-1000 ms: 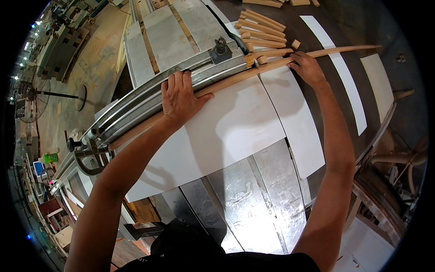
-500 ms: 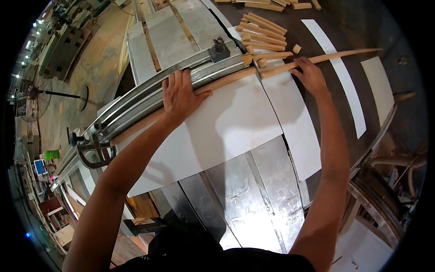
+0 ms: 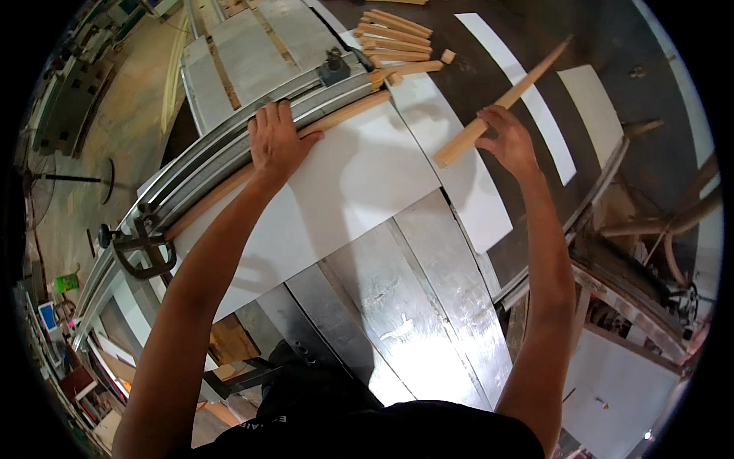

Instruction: The person uses a table saw to cut long wooden dowels into shorter segments. They feed the dowels through the saw one by one, collecting the cut pieces and stacking them on the table. The person also retrieves more dowels from a plastic-wrapped bundle on the floor and uses a yellow air blower to clear sawdust from the machine.

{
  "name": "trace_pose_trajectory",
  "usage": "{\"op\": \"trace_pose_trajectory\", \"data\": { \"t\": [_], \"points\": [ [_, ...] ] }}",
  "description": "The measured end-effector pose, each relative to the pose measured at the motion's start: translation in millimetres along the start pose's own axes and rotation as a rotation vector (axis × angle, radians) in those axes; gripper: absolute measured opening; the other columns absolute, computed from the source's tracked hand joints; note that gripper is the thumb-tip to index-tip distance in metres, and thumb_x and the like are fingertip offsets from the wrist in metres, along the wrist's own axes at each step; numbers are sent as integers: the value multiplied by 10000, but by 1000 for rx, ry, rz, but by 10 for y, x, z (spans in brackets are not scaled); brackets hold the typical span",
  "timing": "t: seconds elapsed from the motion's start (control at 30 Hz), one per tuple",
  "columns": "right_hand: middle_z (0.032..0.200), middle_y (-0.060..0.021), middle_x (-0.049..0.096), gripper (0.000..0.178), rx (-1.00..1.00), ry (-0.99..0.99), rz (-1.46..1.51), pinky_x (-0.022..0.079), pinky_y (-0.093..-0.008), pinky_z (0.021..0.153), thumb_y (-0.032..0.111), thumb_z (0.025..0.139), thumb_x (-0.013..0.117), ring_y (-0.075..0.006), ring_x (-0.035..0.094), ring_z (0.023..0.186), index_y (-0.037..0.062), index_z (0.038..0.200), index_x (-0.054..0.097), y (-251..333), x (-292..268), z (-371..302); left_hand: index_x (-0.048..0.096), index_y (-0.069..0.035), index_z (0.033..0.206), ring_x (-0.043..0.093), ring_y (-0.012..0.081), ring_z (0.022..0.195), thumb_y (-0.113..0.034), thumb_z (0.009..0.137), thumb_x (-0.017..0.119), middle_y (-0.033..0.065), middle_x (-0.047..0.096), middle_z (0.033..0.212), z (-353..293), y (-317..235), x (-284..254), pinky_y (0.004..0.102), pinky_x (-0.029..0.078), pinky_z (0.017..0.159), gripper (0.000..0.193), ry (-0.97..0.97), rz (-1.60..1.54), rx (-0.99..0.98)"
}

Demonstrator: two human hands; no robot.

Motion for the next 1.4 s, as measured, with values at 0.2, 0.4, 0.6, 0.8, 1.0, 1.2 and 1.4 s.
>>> {"op": "trace_pose_trajectory", "data": {
  "t": [0.2,0.4,0.6,0.8,1.0,1.2,1.4],
  "points": [
    [1244,-95,662,527,-3,-148,117,543,-357,937,129,742,859,-236,672,1052,33,1226,674,381,-870,316,580,-18,1142,527,303,1009,-462,657,896,121,560,1064,16,9,-41,429,412,882,729,-8,1,-20],
    [1164,-91,661,444,-21,-218,330,539,-323,901,151,813,828,-200,653,1030,-1,1201,675,446,-1424,469,578,-21,1160,527,301,1034,-445,667,896,116,557,1071,0,-16,-76,417,407,896,724,40,-15,-33],
    [1130,-83,670,381,20,-247,243,528,-299,881,121,835,806,-172,642,986,-9,1172,684,571,-1639,478,581,-32,1125,528,285,1016,-443,661,899,105,551,1053,-40,-60,-161,398,405,877,697,-6,-24,-9],
    [1167,-92,667,412,35,-240,236,539,-331,936,137,820,818,-191,650,1037,-1,1185,684,692,-1715,488,579,-33,1116,522,276,1008,-435,651,903,104,544,1052,-35,-83,-231,392,402,867,695,-64,-36,9],
    [1191,-103,661,437,-120,-221,298,528,-343,939,143,803,829,-216,649,1046,-3,1187,679,925,-1651,394,534,-10,1247,490,297,1120,-454,695,876,120,529,1149,-62,-75,-186,425,390,967,786,37,-13,-30],
    [1189,-146,674,493,-87,-187,122,520,-373,941,107,732,846,-288,661,1073,2,1184,681,1134,-1567,210,381,29,1475,421,348,1319,-319,848,778,186,464,1412,-336,-126,-290,489,295,1141,820,-33,45,135],
    [1203,-162,670,512,-96,-140,150,521,-357,960,81,697,856,-299,661,1093,10,1176,689,1830,-1482,-346,363,-57,1533,253,297,1520,-315,966,586,142,256,1650,-1050,95,-279,507,196,1229,662,157,-51,266]
  ]
}}
Point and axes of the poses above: each hand's wrist, its own z-axis towards the middle knuckle, its own x-axis out of the palm, y = z × x, the point moved 9 cm from there along z, towards the middle knuckle
